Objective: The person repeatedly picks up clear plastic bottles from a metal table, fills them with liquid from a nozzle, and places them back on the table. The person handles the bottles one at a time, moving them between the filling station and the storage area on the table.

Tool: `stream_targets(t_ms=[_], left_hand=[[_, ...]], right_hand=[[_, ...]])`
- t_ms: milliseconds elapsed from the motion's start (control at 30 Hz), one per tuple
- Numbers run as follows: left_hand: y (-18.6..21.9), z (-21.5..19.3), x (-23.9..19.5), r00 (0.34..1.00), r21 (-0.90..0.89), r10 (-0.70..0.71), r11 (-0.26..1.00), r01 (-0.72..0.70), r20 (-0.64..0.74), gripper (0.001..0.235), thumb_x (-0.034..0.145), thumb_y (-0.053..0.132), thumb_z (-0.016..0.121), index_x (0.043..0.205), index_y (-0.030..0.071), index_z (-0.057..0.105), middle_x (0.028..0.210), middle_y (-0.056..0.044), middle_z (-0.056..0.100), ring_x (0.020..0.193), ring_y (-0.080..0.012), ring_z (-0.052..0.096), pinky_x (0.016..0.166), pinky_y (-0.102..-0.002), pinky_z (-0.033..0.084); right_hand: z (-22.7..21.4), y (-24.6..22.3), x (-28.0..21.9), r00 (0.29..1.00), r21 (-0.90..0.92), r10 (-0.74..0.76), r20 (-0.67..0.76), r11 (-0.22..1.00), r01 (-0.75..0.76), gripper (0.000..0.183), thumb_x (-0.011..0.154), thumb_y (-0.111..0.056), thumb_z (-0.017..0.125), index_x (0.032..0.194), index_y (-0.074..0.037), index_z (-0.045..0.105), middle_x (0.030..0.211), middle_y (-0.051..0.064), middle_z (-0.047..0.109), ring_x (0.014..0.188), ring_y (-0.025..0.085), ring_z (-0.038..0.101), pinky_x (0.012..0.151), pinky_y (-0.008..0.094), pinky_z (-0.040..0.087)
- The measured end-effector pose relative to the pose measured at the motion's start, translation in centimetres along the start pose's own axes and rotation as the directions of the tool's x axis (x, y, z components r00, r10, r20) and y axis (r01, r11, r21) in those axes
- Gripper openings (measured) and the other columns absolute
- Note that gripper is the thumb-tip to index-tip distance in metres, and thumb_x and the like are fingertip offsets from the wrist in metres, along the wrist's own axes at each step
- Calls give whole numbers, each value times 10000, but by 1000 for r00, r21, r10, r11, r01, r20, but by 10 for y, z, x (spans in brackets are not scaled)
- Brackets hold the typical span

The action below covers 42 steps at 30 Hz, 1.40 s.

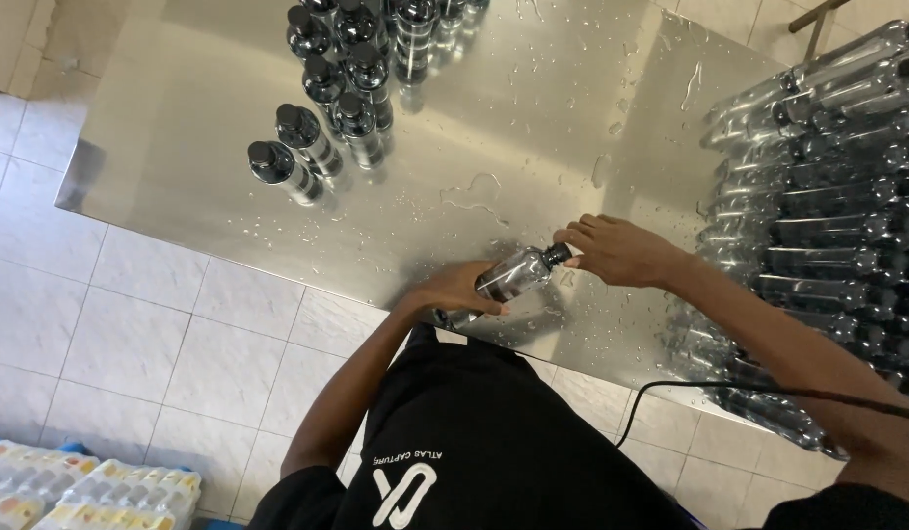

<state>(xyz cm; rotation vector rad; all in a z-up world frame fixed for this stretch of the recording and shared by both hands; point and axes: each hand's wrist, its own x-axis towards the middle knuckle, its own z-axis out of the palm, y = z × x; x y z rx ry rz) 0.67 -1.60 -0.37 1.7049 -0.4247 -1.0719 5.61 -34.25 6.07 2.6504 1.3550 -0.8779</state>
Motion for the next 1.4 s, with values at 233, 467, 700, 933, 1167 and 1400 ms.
stream_targets(t_ms=[233,467,700,933,1167,1400], left_hand=[[3,12,13,998,210,32,977,-19,-59,907,854,523,863,1577,77,545,1319,-271,745,1242,-508,701,1027,-596,550],[-10,20,38,990,361,106,930,-65,-98,691,882,465,834,1460,198,564,1117,-149,795,1021,-382,790,851,-492,608],[35,16,27,987,249,-21,968,-20,161,1204,799,761,778,1696,55,394,1576,-312,580,1451,-522,555,1199,-610,459],[44,35,53,997,547,64,834,-77,42,631,919,421,817,1447,158,591,1137,-104,776,1093,-344,769,902,-480,618],[103,31,45,977,289,-61,957,0,202,954,845,564,823,1561,51,459,1442,-242,557,1356,-442,526,1127,-539,416],[28,56,98,550,-527,284,773,353,785,544,985,169,903,1414,-48,649,1078,-127,816,886,-217,818,806,-349,699]], right_hand=[[46,-11,-10,918,753,385,91,576,-317,711,1199,-578,276,749,-116,577,626,84,600,598,207,567,595,366,471],[42,-11,-37,860,653,510,9,648,-391,683,1119,-708,293,1176,-80,556,948,189,690,919,328,704,774,459,583],[90,1,-57,969,-34,88,-229,995,-98,512,1158,-470,412,1424,-50,537,1231,178,657,1211,364,697,1011,470,588],[75,-26,-67,774,899,466,429,-143,-413,586,1086,-643,404,742,-169,417,599,47,496,523,254,549,579,426,439],[71,-11,-95,857,425,457,-239,842,-331,575,1134,-623,377,1351,-122,557,1079,162,676,1023,341,726,880,458,582],[116,13,-102,819,-177,-126,-560,984,31,560,1166,-548,411,929,-89,629,908,112,651,789,290,580,729,432,502]])
